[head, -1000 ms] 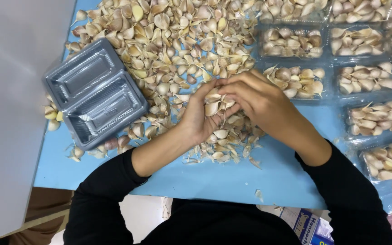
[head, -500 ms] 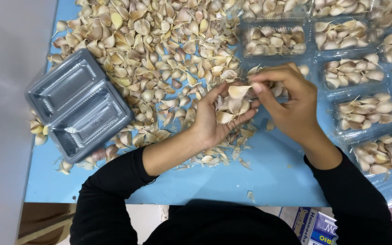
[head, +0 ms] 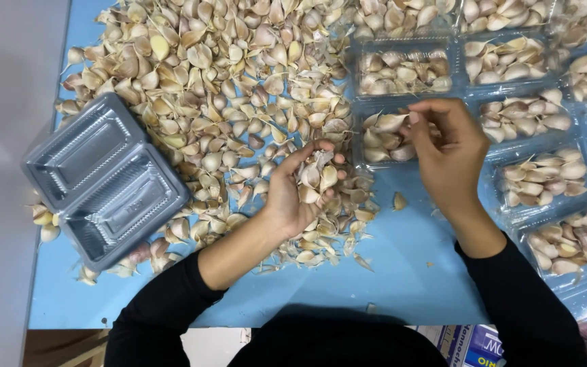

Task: The person sorts garlic cloves on a table and places them into clear plastic containers by hand.

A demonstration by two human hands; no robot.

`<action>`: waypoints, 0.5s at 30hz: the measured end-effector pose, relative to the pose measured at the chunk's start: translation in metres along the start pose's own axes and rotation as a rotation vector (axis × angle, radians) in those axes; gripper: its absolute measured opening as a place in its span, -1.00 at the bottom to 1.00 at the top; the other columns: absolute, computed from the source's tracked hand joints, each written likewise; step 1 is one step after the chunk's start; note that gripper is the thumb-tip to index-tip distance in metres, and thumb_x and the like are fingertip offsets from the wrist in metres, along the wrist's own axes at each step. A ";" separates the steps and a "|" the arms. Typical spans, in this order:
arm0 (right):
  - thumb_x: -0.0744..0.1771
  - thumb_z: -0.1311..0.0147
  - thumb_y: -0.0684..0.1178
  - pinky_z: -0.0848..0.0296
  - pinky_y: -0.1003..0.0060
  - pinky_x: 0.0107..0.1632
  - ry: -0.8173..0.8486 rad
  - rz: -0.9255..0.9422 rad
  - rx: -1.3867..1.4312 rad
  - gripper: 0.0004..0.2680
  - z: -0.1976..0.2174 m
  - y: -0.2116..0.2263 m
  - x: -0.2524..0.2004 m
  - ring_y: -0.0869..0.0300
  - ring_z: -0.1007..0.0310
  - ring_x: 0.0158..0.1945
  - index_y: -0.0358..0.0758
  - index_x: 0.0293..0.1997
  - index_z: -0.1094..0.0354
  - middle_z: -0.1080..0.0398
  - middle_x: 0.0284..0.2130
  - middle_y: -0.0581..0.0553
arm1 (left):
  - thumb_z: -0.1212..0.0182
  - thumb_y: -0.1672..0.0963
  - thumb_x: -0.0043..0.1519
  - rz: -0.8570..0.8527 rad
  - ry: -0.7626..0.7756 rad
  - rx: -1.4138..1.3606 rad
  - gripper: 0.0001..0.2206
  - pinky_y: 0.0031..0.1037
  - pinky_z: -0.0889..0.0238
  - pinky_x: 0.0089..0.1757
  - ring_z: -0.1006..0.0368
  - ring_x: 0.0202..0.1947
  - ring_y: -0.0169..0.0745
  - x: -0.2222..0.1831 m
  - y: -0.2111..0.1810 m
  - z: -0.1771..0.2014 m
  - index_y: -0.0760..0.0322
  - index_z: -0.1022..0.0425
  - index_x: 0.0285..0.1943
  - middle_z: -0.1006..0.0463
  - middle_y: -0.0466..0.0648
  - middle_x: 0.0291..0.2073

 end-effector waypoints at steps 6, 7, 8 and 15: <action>0.44 -0.16 -0.31 -0.54 0.18 -0.17 0.041 0.175 -0.386 -0.93 -0.004 0.003 0.003 0.05 -0.46 -0.14 -0.28 -0.08 -0.52 -0.50 -0.29 -0.13 | -0.04 0.03 0.35 -0.033 0.012 -0.005 -0.72 -0.37 -0.60 -0.39 -0.62 -0.19 0.10 -0.013 -0.015 0.006 0.27 -0.41 0.10 -0.59 0.18 -0.12; 0.44 -0.16 -0.31 -0.54 0.18 -0.17 0.040 0.172 -0.387 -0.93 -0.003 0.000 0.002 0.05 -0.46 -0.14 -0.28 -0.08 -0.52 -0.50 -0.29 -0.13 | -0.04 0.03 0.35 -0.030 0.011 -0.004 -0.72 -0.37 -0.60 -0.39 -0.62 -0.19 0.10 -0.014 -0.017 0.005 0.27 -0.41 0.10 -0.59 0.18 -0.12; 0.43 -0.18 -0.28 -0.50 0.19 -0.11 0.071 0.170 -0.422 -0.93 -0.004 -0.002 0.002 0.06 -0.42 -0.12 -0.24 -0.07 -0.53 -0.50 -0.28 -0.08 | -0.03 0.03 0.35 -0.039 0.009 0.007 -0.71 -0.34 -0.61 -0.36 -0.62 -0.17 0.09 -0.016 -0.020 0.005 0.27 -0.40 0.12 -0.59 0.16 -0.10; 0.43 -0.14 -0.29 -0.32 0.21 0.04 0.094 0.224 -0.523 -0.89 -0.003 -0.004 -0.003 0.11 -0.34 -0.10 -0.20 -0.03 -0.54 -0.46 -0.29 -0.01 | -0.02 0.04 0.36 -0.055 0.032 -0.006 -0.70 -0.23 -0.63 -0.27 -0.61 -0.12 0.14 -0.020 -0.020 0.002 0.31 -0.39 0.12 -0.58 0.19 -0.08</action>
Point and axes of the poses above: each hand's wrist, its own x-axis towards the middle knuckle, its own z-axis out of the back of the hand, y = z × x, the point moved 6 cm from there along x, towards the middle knuckle
